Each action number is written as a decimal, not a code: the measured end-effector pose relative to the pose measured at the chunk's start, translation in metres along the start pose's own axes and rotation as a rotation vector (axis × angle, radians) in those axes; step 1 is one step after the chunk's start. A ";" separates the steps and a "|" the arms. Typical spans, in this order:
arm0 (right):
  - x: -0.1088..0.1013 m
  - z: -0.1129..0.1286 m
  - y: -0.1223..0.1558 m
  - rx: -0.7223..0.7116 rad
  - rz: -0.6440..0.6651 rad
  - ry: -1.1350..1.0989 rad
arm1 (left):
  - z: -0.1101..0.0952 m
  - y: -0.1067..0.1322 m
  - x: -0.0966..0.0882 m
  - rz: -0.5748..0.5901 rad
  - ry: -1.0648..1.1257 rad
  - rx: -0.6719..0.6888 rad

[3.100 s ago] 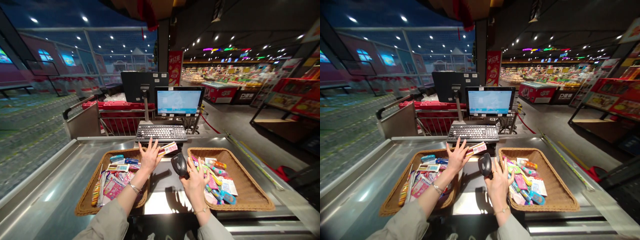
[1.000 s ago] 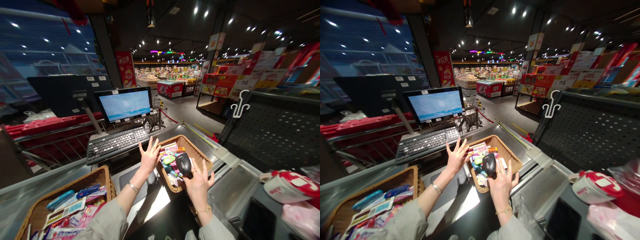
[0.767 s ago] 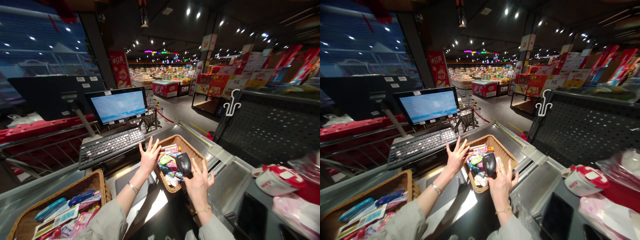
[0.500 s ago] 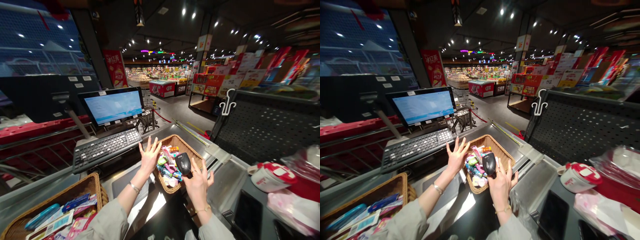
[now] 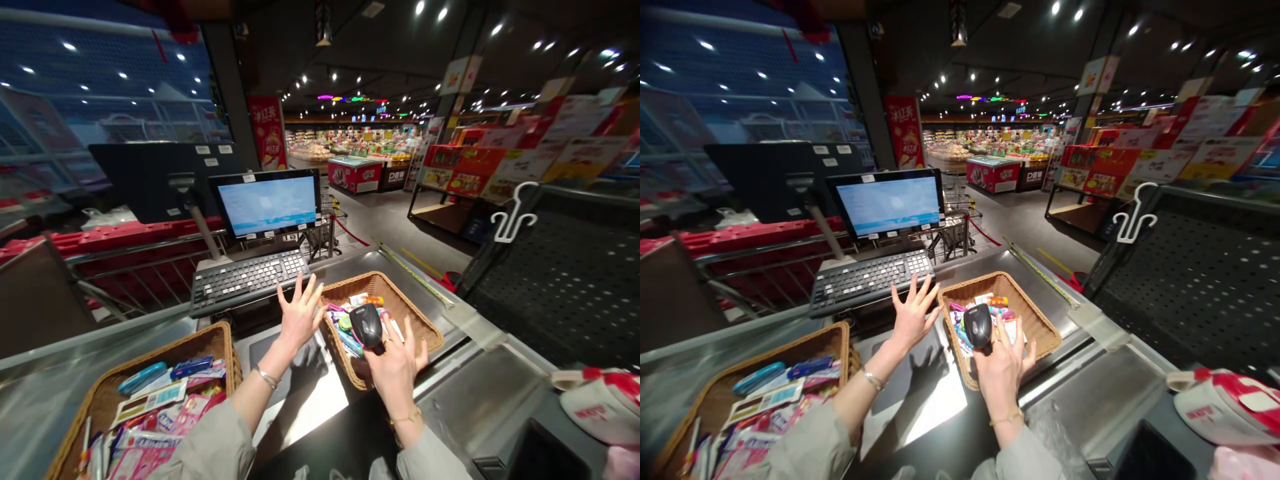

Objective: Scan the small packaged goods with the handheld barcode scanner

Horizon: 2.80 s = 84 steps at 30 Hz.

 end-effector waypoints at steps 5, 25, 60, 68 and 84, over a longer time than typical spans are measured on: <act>0.006 0.029 0.000 -0.061 0.007 -0.058 | 0.028 0.019 -0.015 -0.005 -0.049 -0.071; 0.028 0.132 0.025 -0.259 0.162 -0.286 | 0.104 0.111 -0.084 0.022 -0.233 -0.305; 0.048 0.223 0.075 -0.476 0.278 -0.425 | 0.178 0.268 -0.138 0.184 -0.417 -0.658; 0.052 0.233 0.081 -0.513 0.296 -0.463 | 0.191 0.299 -0.145 0.224 -0.436 -0.695; 0.059 0.237 0.087 -0.532 0.333 -0.437 | 0.203 0.333 -0.137 0.328 -0.360 -0.701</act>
Point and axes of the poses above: each hand's wrist, its own y-axis away from the middle knuckle, its own x-axis out of the palm, z = x × y, the point moved 10 cm from there along -y, towards the middle knuckle, and after that the axes turned 1 degree about y, right-handed, at the moved point
